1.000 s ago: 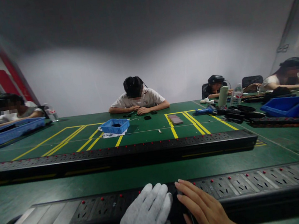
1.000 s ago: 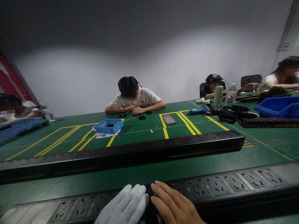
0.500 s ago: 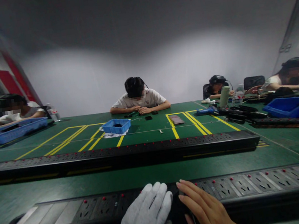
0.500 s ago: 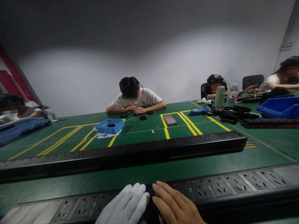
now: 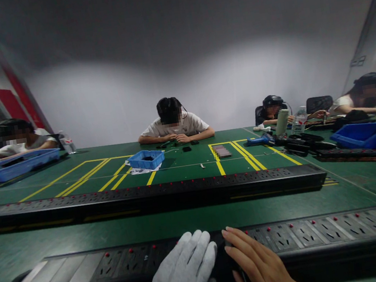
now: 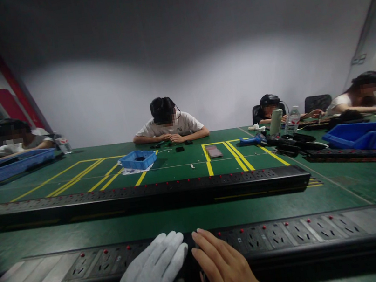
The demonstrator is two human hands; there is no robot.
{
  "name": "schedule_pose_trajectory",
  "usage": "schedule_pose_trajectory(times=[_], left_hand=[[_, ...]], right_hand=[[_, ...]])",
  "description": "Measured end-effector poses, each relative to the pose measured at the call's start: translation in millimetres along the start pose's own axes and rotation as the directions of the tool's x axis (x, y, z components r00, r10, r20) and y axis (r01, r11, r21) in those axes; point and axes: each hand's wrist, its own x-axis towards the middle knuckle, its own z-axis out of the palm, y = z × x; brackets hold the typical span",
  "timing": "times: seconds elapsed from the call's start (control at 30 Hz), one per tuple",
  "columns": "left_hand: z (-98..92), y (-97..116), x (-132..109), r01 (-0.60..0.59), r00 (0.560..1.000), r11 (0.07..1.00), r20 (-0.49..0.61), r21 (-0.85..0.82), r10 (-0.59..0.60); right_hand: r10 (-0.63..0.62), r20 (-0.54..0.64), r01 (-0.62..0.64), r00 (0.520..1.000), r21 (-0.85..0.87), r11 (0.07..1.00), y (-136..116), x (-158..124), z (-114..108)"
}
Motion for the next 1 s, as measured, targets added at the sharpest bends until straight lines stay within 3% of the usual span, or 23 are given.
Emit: schedule_pose_trajectory(times=[1.0], left_hand=[[0.5, -0.8, -2.4, -0.013, 1.0, 1.0, 0.028, 0.003, 0.013]], right_hand=[[0.005, 0.003, -0.005, 1.0, -0.001, 1.0, -0.3, 0.0, 0.5]])
